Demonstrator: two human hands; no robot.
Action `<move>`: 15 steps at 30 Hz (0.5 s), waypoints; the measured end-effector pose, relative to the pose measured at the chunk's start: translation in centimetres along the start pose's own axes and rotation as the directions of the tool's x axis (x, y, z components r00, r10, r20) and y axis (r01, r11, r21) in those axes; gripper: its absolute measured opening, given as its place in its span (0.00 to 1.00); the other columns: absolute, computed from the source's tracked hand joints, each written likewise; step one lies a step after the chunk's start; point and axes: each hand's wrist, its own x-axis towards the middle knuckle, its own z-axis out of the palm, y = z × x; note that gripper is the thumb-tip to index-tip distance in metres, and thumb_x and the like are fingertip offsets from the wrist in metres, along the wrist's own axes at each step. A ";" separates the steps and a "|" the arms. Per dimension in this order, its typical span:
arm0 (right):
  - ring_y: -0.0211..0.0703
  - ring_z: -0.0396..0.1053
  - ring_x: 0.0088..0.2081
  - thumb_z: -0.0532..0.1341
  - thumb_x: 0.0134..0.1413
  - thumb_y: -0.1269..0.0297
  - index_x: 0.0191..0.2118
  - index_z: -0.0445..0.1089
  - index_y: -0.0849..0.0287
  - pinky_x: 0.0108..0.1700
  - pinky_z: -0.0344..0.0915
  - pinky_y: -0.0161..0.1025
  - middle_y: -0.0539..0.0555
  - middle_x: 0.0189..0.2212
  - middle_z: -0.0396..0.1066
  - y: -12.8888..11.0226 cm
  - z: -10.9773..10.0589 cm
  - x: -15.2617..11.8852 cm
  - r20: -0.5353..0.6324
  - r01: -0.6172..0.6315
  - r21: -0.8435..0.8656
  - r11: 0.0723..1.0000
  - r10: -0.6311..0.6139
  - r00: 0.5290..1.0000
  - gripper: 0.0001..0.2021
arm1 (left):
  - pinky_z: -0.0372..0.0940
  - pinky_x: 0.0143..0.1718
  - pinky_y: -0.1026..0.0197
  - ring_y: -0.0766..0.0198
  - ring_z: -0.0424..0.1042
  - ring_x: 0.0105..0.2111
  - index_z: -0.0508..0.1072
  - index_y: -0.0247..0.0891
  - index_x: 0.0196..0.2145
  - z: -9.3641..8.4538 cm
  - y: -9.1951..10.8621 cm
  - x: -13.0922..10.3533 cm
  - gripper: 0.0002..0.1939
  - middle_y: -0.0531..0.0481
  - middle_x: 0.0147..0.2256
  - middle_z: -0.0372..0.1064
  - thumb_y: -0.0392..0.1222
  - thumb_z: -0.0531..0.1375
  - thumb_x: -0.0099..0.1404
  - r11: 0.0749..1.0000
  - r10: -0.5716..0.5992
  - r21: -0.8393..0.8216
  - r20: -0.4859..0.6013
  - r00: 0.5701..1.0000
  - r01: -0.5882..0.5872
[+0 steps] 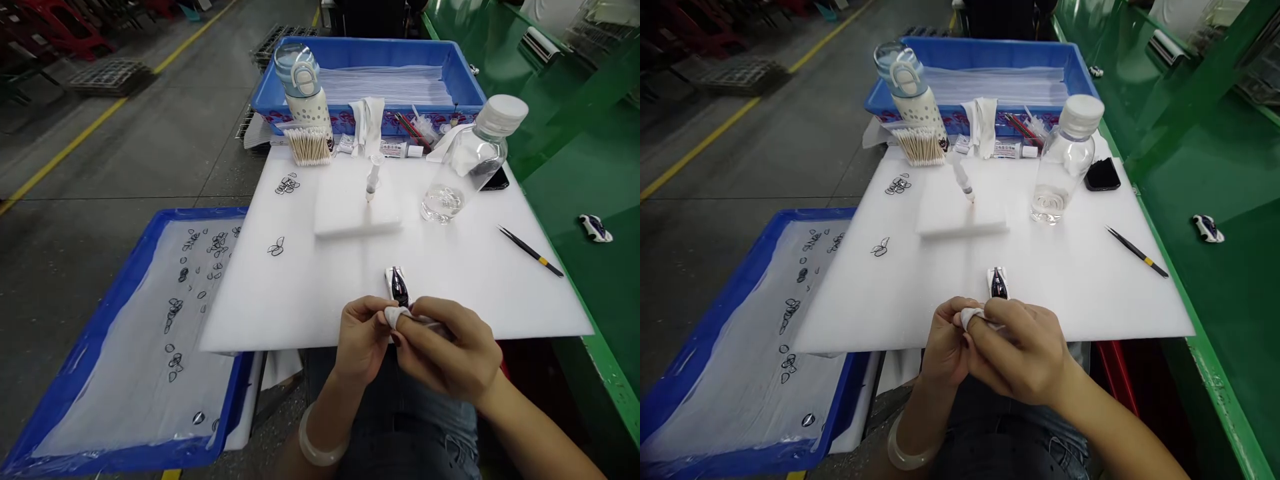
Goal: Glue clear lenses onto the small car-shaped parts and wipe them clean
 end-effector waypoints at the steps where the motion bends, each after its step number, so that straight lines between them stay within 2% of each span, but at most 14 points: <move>1: 0.35 0.70 0.28 0.59 0.60 0.72 0.40 0.73 0.58 0.27 0.70 0.33 0.52 0.32 0.72 0.0 -0.5 0.0 0.038 0.019 -0.016 1.000 -0.019 0.999 0.07 | 0.72 0.31 0.75 0.72 0.76 0.26 0.82 0.43 0.25 0.1 0.0 0.0 0.13 0.53 0.26 0.78 0.48 0.78 0.44 1.000 0.011 0.005 -0.002 1.000 -0.011; 4: 0.34 0.68 0.25 0.60 0.59 0.73 0.39 0.72 0.58 0.25 0.67 0.34 0.52 0.31 0.72 0.4 -2.1 -0.1 0.103 0.005 -0.105 0.994 0.006 0.995 0.05 | 0.73 0.30 0.73 0.70 0.76 0.25 0.82 0.44 0.24 0.1 0.1 0.1 0.13 0.53 0.24 0.78 0.49 0.77 0.44 0.999 0.030 0.031 0.011 1.000 -0.030; 7: 0.33 0.69 0.24 0.63 0.57 0.73 0.38 0.73 0.56 0.24 0.66 0.33 0.53 0.33 0.73 0.8 -3.1 0.0 0.031 -0.081 -0.172 0.982 0.088 0.996 0.05 | 0.74 0.28 0.70 0.68 0.75 0.24 0.82 0.45 0.25 0.1 0.1 0.1 0.12 0.53 0.24 0.77 0.51 0.77 0.45 0.998 0.027 0.062 0.018 0.999 -0.028; 12: 0.33 0.68 0.24 0.62 0.58 0.73 0.36 0.73 0.59 0.24 0.66 0.31 0.53 0.30 0.72 1.1 -2.2 0.0 0.026 -0.083 -0.059 0.995 0.085 0.996 0.03 | 0.75 0.29 0.71 0.69 0.76 0.24 0.82 0.46 0.25 0.2 0.1 0.2 0.11 0.54 0.24 0.77 0.50 0.76 0.46 0.997 0.038 0.059 0.045 0.998 -0.040; 15: 0.33 0.69 0.26 0.63 0.58 0.75 0.38 0.74 0.59 0.24 0.64 0.31 0.52 0.30 0.74 1.9 -1.5 -0.5 -0.030 -0.206 0.054 0.977 0.208 0.978 0.05 | 0.74 0.28 0.71 0.70 0.76 0.24 0.82 0.45 0.28 0.1 0.7 0.1 0.12 0.53 0.25 0.78 0.51 0.75 0.49 0.989 0.069 0.128 0.051 0.996 -0.076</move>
